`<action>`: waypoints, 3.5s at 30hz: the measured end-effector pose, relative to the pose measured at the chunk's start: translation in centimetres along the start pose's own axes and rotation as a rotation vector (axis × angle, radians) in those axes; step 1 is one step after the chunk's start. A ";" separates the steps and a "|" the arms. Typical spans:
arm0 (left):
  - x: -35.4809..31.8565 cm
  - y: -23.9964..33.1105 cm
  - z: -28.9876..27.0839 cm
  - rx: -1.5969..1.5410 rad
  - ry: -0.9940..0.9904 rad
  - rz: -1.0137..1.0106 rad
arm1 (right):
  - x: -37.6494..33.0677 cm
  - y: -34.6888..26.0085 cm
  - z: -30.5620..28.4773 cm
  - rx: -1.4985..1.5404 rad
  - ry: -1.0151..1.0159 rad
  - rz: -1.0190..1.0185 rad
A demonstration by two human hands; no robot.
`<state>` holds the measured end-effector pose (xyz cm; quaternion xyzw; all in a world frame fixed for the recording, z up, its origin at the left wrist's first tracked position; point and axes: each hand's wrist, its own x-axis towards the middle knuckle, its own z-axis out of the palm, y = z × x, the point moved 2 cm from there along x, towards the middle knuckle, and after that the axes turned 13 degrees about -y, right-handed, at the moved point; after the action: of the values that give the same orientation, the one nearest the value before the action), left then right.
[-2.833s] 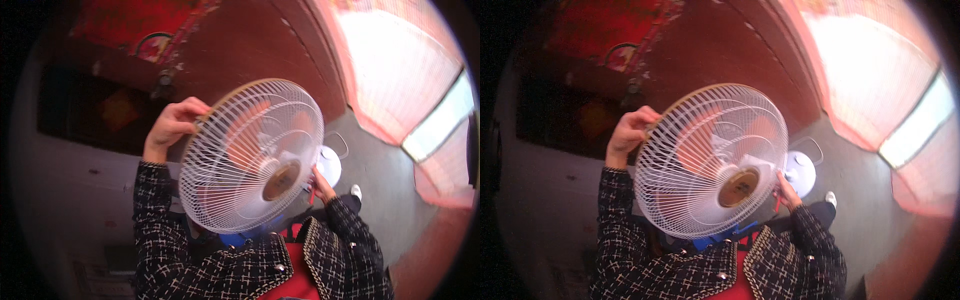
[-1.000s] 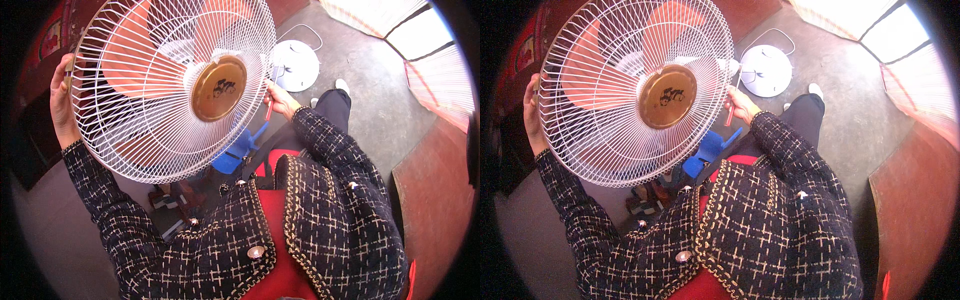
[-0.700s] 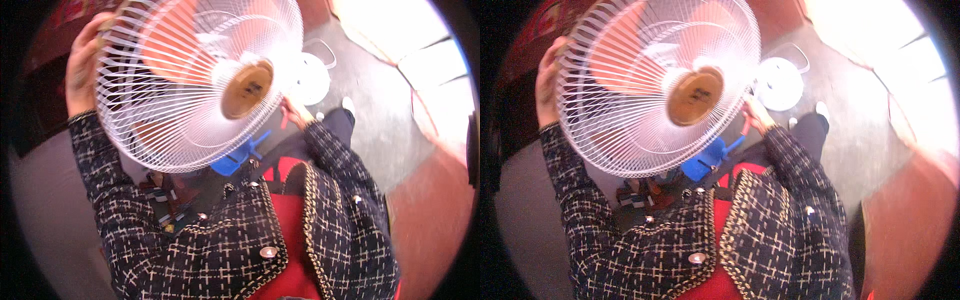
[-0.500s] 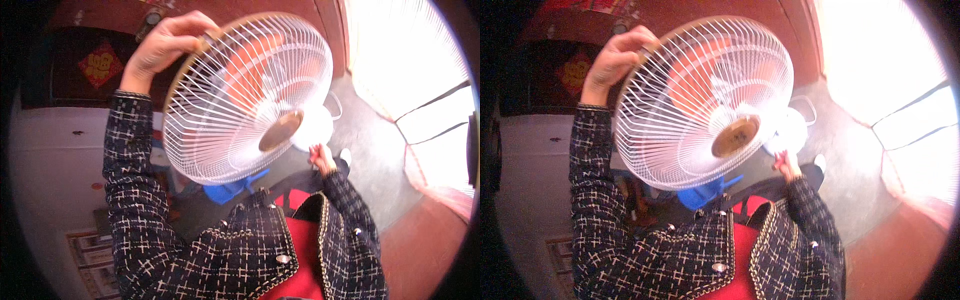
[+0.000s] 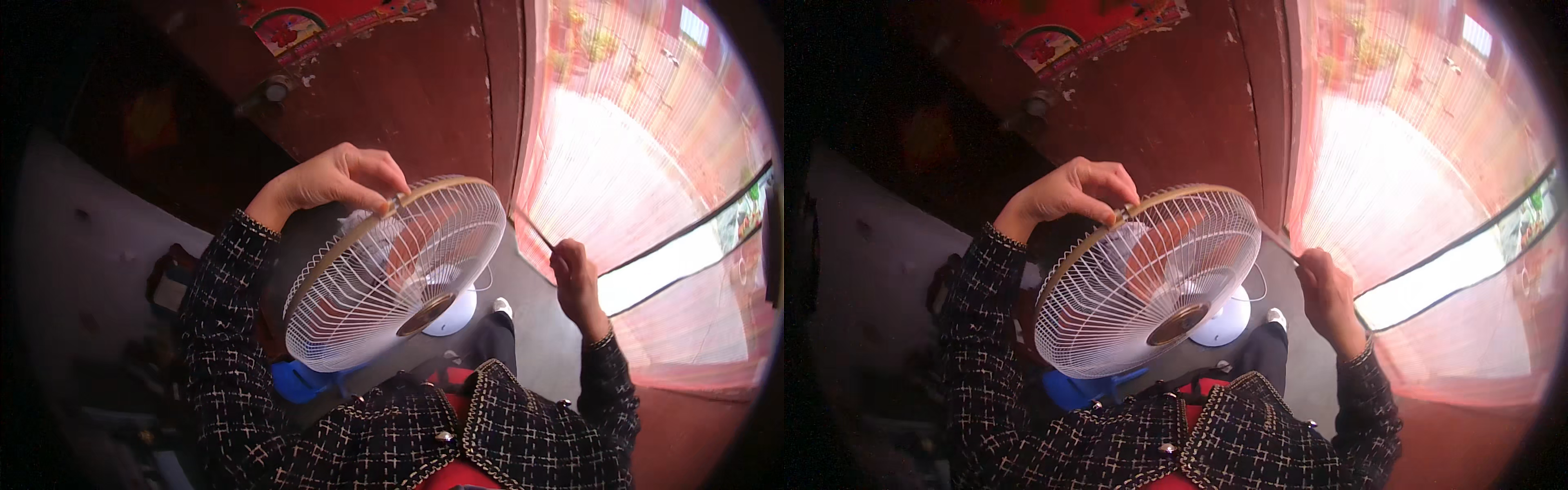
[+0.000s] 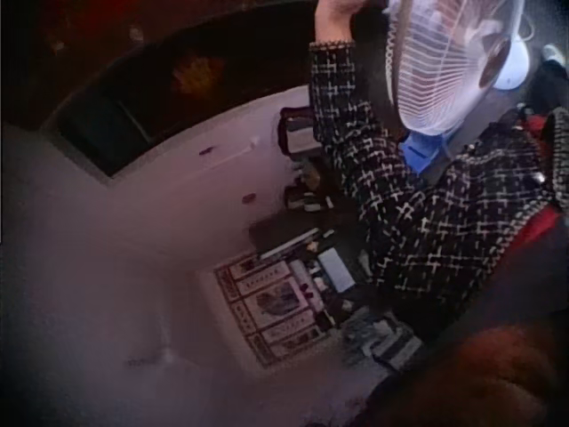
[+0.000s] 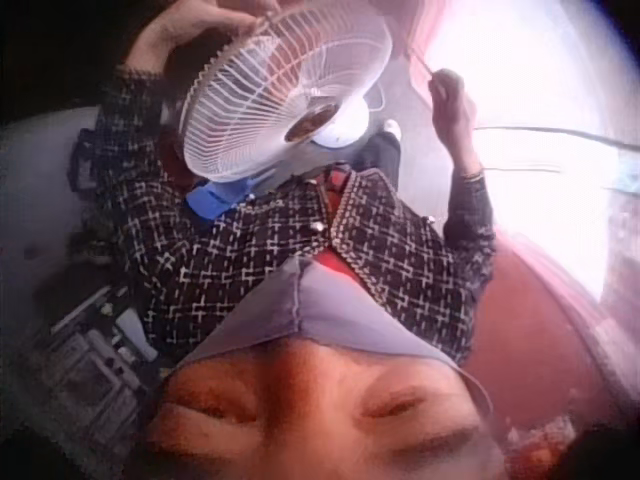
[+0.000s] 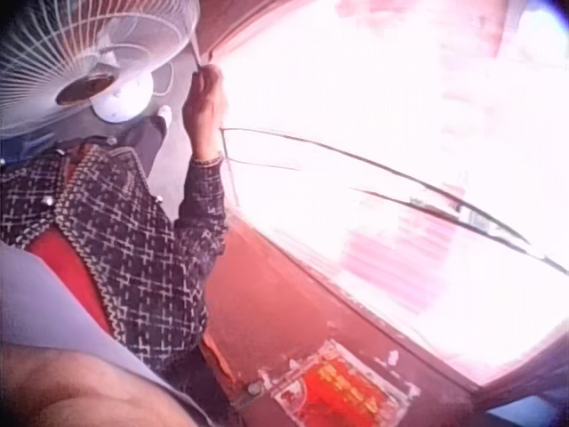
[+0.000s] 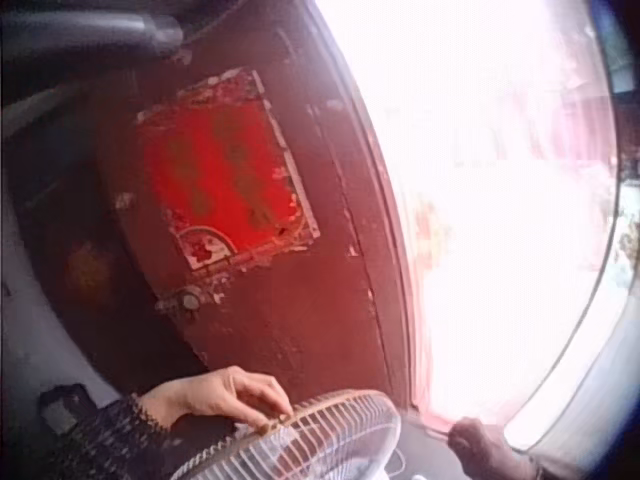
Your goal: The person assembles a white pedestal fan by attaching the front wire cage to the fan head. They use a thin metal rod to align and secure the cage onto the fan blades and motor housing, rotating the unit to ensure proper fit.
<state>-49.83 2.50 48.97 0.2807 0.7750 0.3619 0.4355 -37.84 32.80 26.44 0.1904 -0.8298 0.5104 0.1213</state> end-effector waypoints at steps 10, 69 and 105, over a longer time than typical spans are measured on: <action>-0.2 0.9 0.6 -0.129 -0.097 -0.060 | 12.8 -5.0 -5.8 -0.232 -0.328 -0.571; -0.9 -0.9 3.7 -0.106 -0.350 0.205 | 9.3 -8.1 -5.5 -0.146 -0.429 -0.570; -1.9 -1.8 3.9 -0.106 -0.137 0.116 | 11.8 -7.1 -4.5 0.101 -0.713 -0.451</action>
<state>-45.72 1.22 47.02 0.3258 0.7055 0.4071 0.4800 -45.33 31.62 38.81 0.5375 -0.7314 0.4131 -0.0741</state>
